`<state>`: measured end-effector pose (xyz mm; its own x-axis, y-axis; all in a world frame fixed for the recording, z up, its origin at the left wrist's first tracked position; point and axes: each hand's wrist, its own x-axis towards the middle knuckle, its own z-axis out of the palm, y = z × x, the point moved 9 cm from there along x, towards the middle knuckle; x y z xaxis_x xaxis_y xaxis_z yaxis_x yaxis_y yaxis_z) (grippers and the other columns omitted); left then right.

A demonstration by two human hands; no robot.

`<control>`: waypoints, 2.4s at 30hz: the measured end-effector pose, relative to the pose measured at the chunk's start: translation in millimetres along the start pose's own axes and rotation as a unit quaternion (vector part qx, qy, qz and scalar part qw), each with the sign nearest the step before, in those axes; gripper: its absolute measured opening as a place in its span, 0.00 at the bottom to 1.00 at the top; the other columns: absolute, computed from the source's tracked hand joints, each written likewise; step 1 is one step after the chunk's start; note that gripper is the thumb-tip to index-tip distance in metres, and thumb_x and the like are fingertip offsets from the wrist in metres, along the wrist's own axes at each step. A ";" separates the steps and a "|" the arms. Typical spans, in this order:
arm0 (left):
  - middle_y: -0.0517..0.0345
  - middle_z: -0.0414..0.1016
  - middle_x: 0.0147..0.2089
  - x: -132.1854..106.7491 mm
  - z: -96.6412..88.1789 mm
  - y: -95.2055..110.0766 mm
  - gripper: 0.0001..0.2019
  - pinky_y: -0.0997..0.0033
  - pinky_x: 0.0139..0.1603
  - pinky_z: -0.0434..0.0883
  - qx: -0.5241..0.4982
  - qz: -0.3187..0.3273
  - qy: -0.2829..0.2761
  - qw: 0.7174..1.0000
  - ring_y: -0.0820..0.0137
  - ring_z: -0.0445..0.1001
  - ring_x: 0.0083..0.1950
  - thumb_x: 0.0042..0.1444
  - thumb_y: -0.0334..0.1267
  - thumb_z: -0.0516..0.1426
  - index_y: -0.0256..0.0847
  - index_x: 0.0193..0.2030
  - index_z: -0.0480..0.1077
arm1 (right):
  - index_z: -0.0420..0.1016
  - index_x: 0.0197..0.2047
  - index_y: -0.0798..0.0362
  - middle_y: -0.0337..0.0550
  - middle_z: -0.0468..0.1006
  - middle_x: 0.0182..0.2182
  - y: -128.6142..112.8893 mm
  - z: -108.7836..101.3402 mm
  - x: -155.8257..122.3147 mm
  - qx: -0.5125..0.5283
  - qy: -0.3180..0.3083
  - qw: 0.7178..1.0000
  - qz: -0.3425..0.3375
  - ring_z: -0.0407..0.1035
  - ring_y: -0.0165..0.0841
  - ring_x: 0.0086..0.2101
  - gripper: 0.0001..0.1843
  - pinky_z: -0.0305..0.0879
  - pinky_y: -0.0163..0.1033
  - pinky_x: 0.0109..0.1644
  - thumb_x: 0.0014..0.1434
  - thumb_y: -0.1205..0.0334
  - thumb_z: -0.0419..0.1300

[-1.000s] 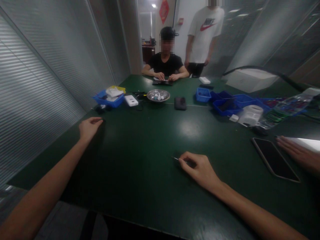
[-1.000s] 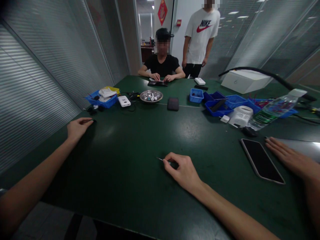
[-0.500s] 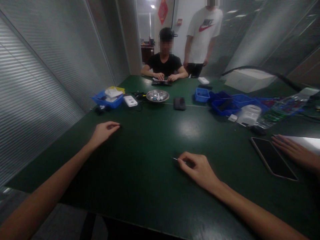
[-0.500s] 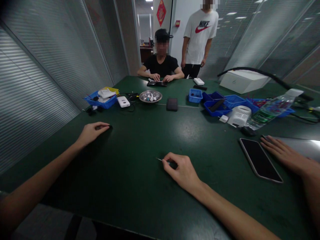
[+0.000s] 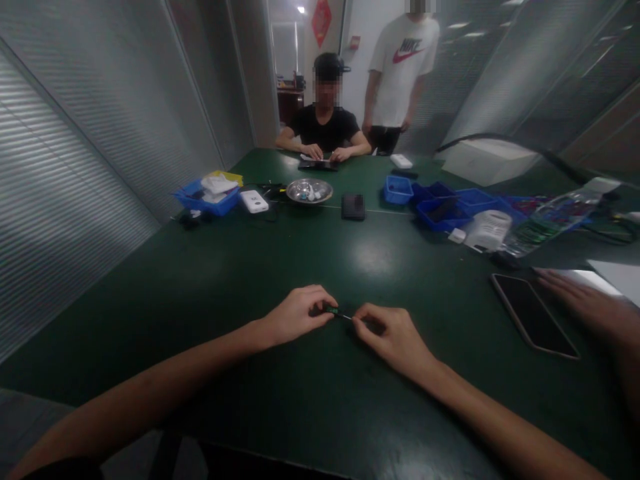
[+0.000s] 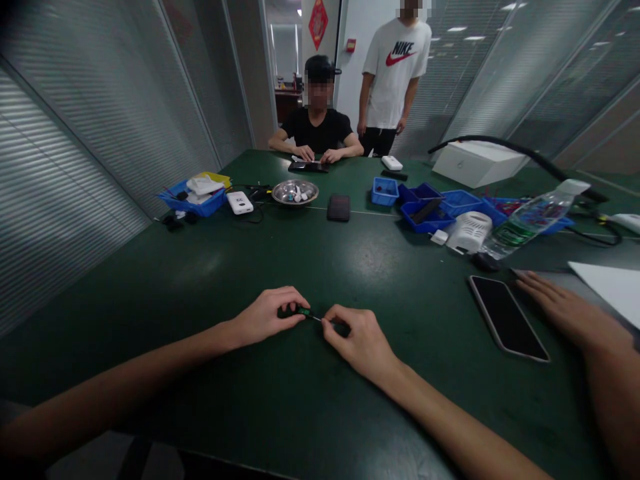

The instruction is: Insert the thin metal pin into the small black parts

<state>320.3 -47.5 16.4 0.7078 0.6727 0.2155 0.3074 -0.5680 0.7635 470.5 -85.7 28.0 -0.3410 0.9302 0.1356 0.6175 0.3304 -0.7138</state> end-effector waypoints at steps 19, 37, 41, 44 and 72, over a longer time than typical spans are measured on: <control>0.52 0.76 0.46 2.0 1.5 4.5 0.10 0.68 0.48 0.70 0.005 0.016 -0.044 0.999 0.66 0.73 0.47 0.64 0.34 0.62 0.40 0.51 0.77 | 0.80 0.36 0.52 0.37 0.80 0.28 -11.5 9.0 12.5 0.027 0.000 1.000 -0.013 0.73 0.31 0.28 0.11 0.63 0.34 0.32 0.68 0.60 0.58; 0.51 0.75 0.51 -3.3 0.9 2.2 0.18 0.65 0.51 0.71 -0.011 0.009 -0.042 0.999 0.65 0.74 0.49 0.63 0.34 0.63 0.43 0.60 0.73 | 0.80 0.36 0.52 0.37 0.81 0.29 -11.4 8.1 12.3 0.025 0.006 1.000 -0.012 0.74 0.31 0.28 0.10 0.63 0.34 0.32 0.68 0.61 0.59; 0.51 0.74 0.52 -3.9 -0.3 -0.9 0.22 0.65 0.51 0.72 -0.014 -0.007 -0.035 0.999 0.65 0.74 0.49 0.62 0.35 0.64 0.44 0.62 0.71 | 0.80 0.37 0.52 0.37 0.81 0.28 -9.1 4.8 11.5 0.026 0.021 0.999 0.002 0.74 0.32 0.28 0.11 0.64 0.34 0.33 0.68 0.59 0.58; 0.50 0.74 0.51 -3.3 -1.7 5.4 0.13 0.61 0.56 0.71 -0.002 0.019 -0.038 0.999 0.63 0.73 0.53 0.62 0.34 0.63 0.42 0.54 0.75 | 0.80 0.36 0.52 0.38 0.81 0.28 -7.3 3.2 8.0 0.016 0.013 1.000 0.008 0.74 0.33 0.28 0.12 0.65 0.35 0.32 0.68 0.58 0.58; 0.47 0.78 0.54 -88.6 -207.0 -130.4 0.18 0.54 0.60 0.67 0.334 -0.161 0.143 0.918 0.56 0.72 0.56 0.67 0.46 0.55 0.42 0.57 0.76 | 0.80 0.38 0.51 0.39 0.81 0.28 0.0 0.8 1.3 0.009 0.005 1.000 0.008 0.74 0.32 0.27 0.14 0.65 0.36 0.31 0.69 0.55 0.57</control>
<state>85.8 65.2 23.8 0.3462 0.8991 0.2677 0.8596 -0.4183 0.2933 469.5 -84.6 27.6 -0.3231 0.9373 0.1307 0.6100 0.3118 -0.7285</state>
